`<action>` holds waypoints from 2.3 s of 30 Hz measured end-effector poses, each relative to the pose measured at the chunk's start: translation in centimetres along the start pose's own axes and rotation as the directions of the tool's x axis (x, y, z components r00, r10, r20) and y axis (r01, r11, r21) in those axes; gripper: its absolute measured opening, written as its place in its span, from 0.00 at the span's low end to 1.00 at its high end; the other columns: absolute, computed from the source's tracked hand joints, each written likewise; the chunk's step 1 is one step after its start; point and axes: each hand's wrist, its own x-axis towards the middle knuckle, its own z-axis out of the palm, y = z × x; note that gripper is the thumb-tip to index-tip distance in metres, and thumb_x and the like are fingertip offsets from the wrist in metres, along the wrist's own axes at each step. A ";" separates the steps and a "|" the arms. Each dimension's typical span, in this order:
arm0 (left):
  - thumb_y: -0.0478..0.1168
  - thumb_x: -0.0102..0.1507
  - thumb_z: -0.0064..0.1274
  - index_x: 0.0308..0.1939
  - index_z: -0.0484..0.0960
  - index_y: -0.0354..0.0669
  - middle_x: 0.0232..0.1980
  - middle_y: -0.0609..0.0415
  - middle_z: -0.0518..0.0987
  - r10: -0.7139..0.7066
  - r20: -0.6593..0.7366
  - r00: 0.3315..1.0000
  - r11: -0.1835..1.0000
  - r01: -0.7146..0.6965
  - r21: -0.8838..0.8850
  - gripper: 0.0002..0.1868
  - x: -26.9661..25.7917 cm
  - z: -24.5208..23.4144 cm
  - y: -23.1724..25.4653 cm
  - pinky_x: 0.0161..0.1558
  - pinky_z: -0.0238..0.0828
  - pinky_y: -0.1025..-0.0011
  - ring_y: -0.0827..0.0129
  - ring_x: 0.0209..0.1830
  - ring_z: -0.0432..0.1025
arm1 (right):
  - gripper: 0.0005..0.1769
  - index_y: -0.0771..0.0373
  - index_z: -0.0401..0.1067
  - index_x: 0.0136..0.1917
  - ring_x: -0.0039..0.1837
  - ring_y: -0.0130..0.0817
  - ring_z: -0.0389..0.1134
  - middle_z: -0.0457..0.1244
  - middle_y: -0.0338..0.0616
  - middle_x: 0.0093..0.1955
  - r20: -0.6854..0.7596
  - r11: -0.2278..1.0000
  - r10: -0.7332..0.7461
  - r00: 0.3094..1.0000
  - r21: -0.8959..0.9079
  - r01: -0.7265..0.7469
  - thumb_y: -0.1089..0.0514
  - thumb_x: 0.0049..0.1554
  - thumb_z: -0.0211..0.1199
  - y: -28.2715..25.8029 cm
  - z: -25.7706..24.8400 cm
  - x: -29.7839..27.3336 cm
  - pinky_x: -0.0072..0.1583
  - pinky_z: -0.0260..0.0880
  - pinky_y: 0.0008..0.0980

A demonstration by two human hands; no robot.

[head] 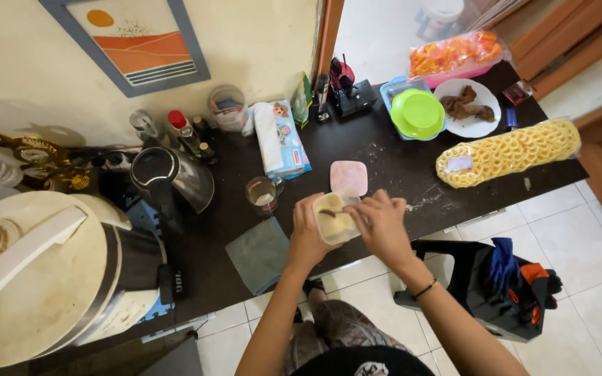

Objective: The person mixes a beverage in a glass and then cleans a table surface using a cloth.

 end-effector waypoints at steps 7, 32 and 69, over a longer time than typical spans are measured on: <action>0.41 0.41 0.79 0.68 0.63 0.44 0.63 0.45 0.68 0.023 -0.038 0.999 0.999 -0.025 -0.040 0.55 -0.1 0.1 -0.4 0.61 0.67 0.53 0.44 0.66 0.63 | 0.08 0.57 0.80 0.46 0.49 0.37 0.62 0.66 0.35 0.40 -0.059 0.980 -0.082 0.995 -0.184 0.070 0.53 0.58 0.64 -0.8 1.1 -1.3 0.56 0.52 0.43; 0.40 0.40 0.79 0.71 0.61 0.42 0.66 0.43 0.67 0.050 -0.016 0.999 0.997 -0.051 -0.058 0.59 0.3 0.7 -2.5 0.66 0.64 0.53 0.43 0.67 0.63 | 0.10 0.58 0.81 0.50 0.50 0.36 0.63 0.67 0.38 0.42 0.059 0.993 -0.116 0.991 0.037 0.114 0.54 0.59 0.62 0.5 2.8 -1.9 0.52 0.53 0.39; 0.36 0.35 0.80 0.74 0.56 0.42 0.73 0.47 0.62 -0.142 0.037 0.989 0.969 0.146 -0.199 0.66 -0.9 2.8 -3.3 0.73 0.58 0.61 0.52 0.75 0.59 | 0.05 0.54 0.78 0.43 0.46 0.32 0.62 0.66 0.32 0.40 -0.067 0.847 -0.514 0.855 0.116 0.518 0.53 0.58 0.66 5.9 0.6 2.5 0.52 0.51 0.40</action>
